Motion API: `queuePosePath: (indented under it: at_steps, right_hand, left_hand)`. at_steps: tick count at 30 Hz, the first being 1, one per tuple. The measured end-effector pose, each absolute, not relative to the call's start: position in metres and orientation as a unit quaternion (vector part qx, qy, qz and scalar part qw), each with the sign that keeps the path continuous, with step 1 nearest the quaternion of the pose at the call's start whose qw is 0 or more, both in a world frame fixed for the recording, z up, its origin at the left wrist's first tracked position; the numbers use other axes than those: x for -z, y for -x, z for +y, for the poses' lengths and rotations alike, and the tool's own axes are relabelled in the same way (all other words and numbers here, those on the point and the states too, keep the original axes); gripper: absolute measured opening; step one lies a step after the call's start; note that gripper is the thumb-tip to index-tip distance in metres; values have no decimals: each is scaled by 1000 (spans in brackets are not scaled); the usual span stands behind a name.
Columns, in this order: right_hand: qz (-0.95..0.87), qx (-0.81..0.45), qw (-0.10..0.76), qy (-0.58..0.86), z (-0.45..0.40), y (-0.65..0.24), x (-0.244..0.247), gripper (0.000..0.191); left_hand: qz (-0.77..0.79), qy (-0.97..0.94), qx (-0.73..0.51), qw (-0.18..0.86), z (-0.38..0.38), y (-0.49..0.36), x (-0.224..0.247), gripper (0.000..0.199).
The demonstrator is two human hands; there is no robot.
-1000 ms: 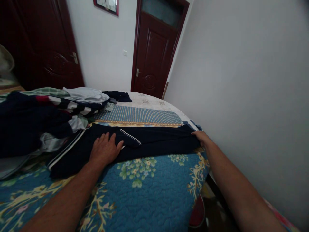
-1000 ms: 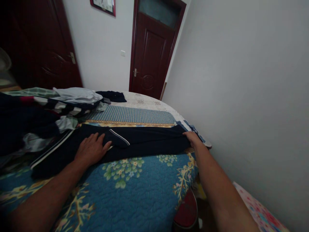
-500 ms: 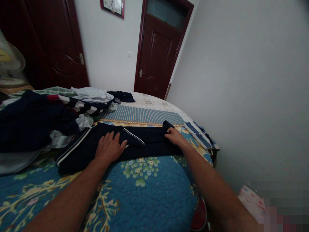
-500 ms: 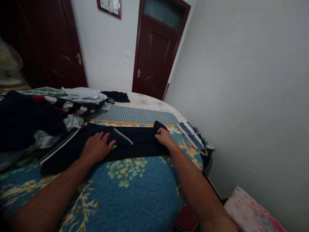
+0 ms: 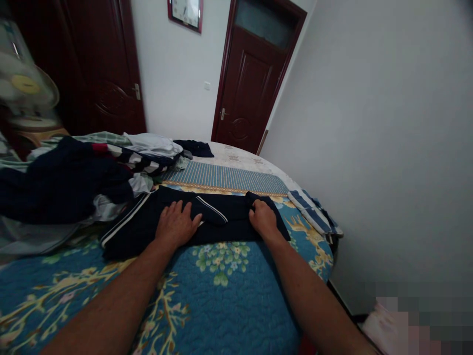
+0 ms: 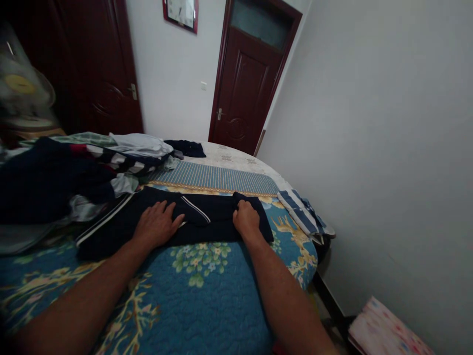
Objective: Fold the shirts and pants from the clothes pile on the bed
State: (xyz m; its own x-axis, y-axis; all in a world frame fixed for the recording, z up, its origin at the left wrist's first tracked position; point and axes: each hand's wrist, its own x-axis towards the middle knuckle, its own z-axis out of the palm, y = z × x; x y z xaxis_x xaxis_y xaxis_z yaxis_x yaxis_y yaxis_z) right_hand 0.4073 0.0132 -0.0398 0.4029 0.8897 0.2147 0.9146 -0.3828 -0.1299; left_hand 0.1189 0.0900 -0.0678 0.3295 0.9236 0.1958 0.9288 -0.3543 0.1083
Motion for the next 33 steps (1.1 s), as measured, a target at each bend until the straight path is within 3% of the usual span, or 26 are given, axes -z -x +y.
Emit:
queuePosePath:
  at_steps: [4,14,20,25,29,33]
  right_hand:
    - [-551,39,79,830,15,-395,42,23]
    - [-578,33,102,809,18,-379,39,26]
    - [-595,-197,288,724,3,-422,37,43]
    - [-514,30,372,773,-5,-466,48,34]
    - [-571,104,303,756,1,-466,64,41]
    - [-610,64,174,770,4,-445,78,52]
  left_hand:
    - [-570,813,118,13,90,-119,68,74]
    - [-570,814,111,14,90,-119,69,76]
    - [-566,816,117,16,91,-117,69,71]
    - [-485,840,242,38,84,-120,56,57]
    - [-324,882,340,40,59,-153,37,46]
    - [-243,922,302,13,34,-211,37,48]
